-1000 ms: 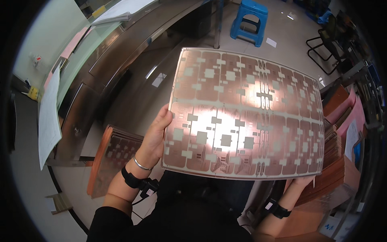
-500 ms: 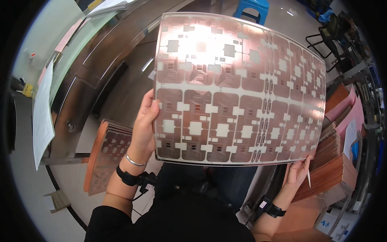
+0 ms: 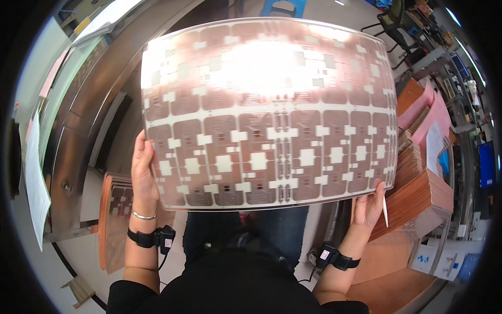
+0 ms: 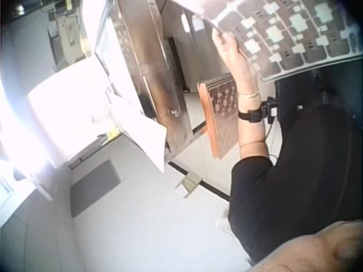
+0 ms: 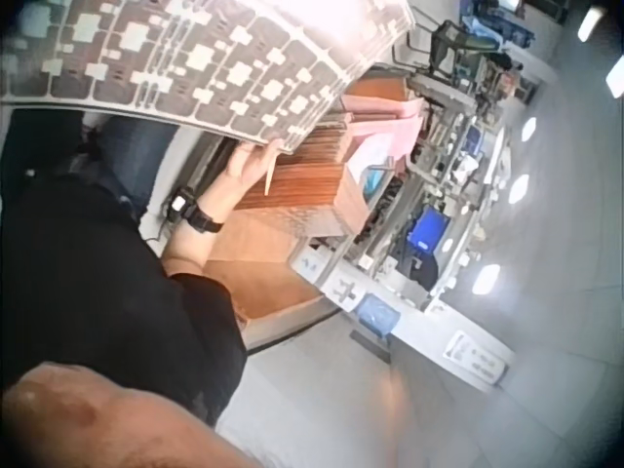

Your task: Inspecting circuit boards and marking them with a stylus.

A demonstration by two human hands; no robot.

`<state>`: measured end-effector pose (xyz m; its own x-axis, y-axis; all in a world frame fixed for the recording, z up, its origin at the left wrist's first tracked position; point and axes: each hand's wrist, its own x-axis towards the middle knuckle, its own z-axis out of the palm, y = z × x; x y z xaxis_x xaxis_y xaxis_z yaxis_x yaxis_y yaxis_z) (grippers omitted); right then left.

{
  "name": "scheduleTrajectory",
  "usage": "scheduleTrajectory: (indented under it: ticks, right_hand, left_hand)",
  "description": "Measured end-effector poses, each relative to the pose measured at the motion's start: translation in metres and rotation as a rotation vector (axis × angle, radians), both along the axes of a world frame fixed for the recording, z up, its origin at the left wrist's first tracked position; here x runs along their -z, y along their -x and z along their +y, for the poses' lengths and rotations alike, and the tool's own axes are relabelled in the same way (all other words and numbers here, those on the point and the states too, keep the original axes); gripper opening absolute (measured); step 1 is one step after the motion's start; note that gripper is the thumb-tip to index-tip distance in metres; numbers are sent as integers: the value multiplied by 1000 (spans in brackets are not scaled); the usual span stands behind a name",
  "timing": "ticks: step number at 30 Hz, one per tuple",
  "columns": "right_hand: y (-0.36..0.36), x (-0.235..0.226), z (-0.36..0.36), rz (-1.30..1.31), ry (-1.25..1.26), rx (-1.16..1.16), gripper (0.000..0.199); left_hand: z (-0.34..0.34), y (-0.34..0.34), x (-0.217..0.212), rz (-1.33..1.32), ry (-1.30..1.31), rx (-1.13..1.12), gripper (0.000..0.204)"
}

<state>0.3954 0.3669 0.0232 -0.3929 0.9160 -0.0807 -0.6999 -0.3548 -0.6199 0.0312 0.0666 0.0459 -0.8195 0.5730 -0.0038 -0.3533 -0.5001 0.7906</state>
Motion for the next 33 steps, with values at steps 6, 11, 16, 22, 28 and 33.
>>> scheduleTrajectory:
  ticks: [6, 11, 16, 22, 28, 33]
  right_hand:
    - [-1, 1, -2, -106, -98, 77, 39]
    - [12, -8, -7, -95, -119, 43, 45]
    - [17, -29, -10, -89, -186, 2, 52]
    - [15, -22, -4, -82, -177, -34, 56]
    - [17, -30, -7, -57, -92, -35, 52]
    - [15, -24, -7, -23, -78, -8, 55]
  left_hand:
    - [-6, 8, 16, 95, 144, -55, 31]
    - [-20, 12, 16, 69, 216, -40, 25]
    - [-15, 8, 16, 54, 245, -41, 18]
    - [-8, 3, 19, -52, 176, -165, 10]
    - [-6, -3, 21, -14, 95, -238, 14]
    - [2, -7, 19, -11, 55, -254, 14]
